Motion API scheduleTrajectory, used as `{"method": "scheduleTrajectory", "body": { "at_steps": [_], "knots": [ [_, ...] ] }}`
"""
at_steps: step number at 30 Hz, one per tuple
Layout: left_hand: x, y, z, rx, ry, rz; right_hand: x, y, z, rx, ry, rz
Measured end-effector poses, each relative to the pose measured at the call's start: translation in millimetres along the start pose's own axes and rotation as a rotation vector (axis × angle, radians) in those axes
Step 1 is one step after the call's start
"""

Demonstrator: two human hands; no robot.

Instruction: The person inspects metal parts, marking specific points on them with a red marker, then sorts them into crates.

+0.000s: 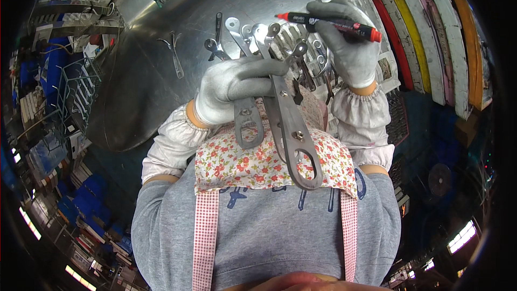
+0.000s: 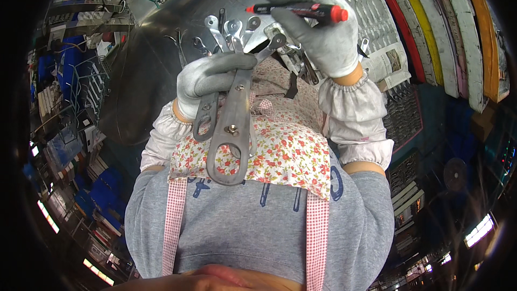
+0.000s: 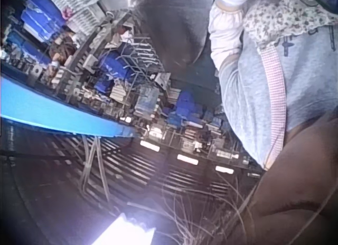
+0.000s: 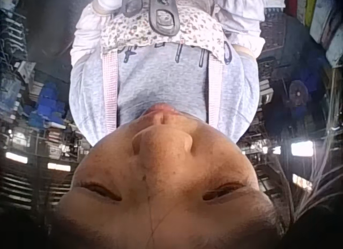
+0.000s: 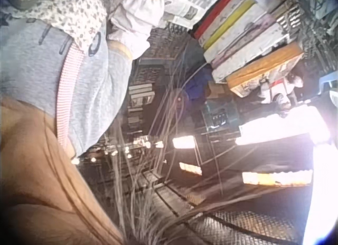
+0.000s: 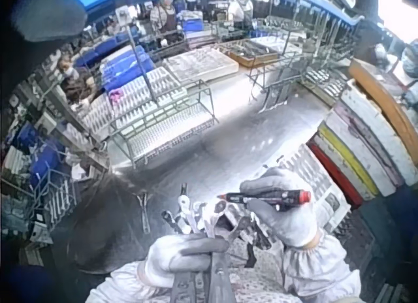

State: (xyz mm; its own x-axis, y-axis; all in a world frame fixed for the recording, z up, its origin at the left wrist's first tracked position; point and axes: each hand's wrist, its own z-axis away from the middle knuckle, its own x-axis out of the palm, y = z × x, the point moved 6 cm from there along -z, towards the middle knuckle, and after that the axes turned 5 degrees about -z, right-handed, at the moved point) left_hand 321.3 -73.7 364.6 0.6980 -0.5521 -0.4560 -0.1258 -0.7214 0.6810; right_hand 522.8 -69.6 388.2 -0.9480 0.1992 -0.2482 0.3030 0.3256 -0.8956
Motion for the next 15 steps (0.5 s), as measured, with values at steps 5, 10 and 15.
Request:
{"method": "scheduleTrajectory", "body": {
  "at_steps": [5, 10, 15],
  "knots": [
    [0.7, -1.0, -7.8, 0.027, -0.047, -0.072, 8.5, -10.5, -4.2, -0.139, -0.041, 0.203],
    [0.0, -0.2, -10.6, -0.001, -0.095, -0.097, 8.1, -11.7, -7.6, -0.119, 0.007, 0.165],
    [-2.2, -7.0, -5.0, -0.065, -0.037, 0.027, 21.6, -15.7, -5.7, -0.205, -0.143, 0.314]
  ]
}}
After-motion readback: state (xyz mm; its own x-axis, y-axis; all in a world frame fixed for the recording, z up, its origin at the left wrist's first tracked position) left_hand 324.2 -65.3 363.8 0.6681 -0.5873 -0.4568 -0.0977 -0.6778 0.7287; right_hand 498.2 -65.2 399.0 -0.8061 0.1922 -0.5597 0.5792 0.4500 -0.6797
